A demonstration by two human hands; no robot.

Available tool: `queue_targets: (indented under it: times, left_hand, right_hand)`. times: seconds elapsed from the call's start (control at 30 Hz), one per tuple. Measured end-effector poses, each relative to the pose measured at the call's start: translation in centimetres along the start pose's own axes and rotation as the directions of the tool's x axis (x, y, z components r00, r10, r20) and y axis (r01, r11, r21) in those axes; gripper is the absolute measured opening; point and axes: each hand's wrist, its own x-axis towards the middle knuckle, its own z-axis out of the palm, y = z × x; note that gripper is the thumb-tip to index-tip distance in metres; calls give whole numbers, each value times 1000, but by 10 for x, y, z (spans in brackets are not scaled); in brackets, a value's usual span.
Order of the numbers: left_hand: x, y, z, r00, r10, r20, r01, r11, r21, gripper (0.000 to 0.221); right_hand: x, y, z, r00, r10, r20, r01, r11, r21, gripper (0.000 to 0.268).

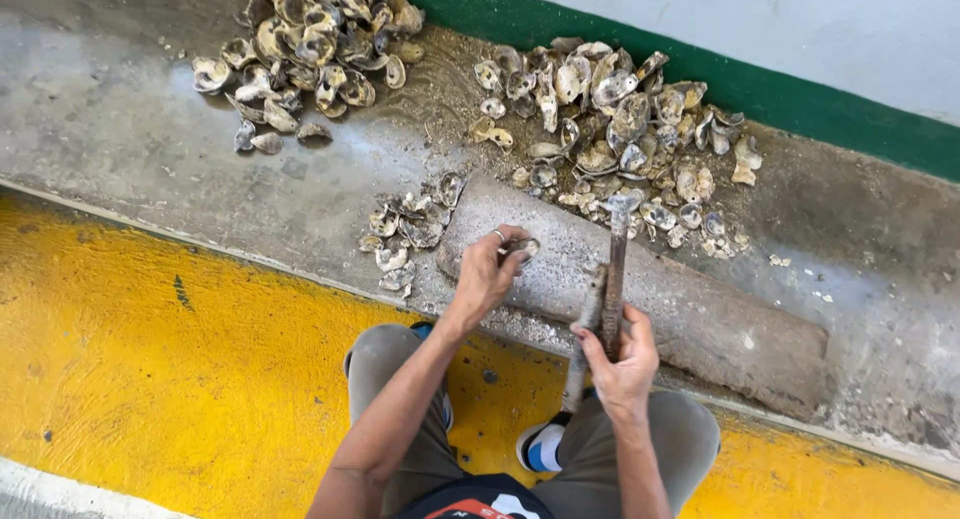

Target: The recorder is using metal tools to break and clean oyster shells on a wooden block.

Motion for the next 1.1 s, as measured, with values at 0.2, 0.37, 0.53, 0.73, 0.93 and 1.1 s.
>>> queue_targets:
  times: [0.2,0.37,0.53,0.73,0.93,1.1]
  left_hand:
    - [49,-8,-70,996,-48,-70,62,977,206,22]
    - [73,-21,-93,986,43,-163,-14,985,172,22]
    - [96,-43,-99,991,1,-137,9,998,67,20]
    - [113,-58,-122,982,-143,-123,148,988,33,18]
    - [146,-81,-179,980,-116,-160,128,989,68,11]
    - [186,-61,-242,932,-80,-354,122,988,98,13]
  right_hand:
    - [21,-2,-55,929,356,-96,-354,934,42,42]
    - [35,-9,-64,875,450,-178,-435,893,119,35]
    - [30,9,-71,847,497,-189,-454,861,229,30]
    - [30,17,-68,763,629,-152,-562,761,324,29]
    - [33,26,-66,721,681,-131,-643,727,240,28]
    - [31,35,-66,734,660,-161,-620,748,237,35]
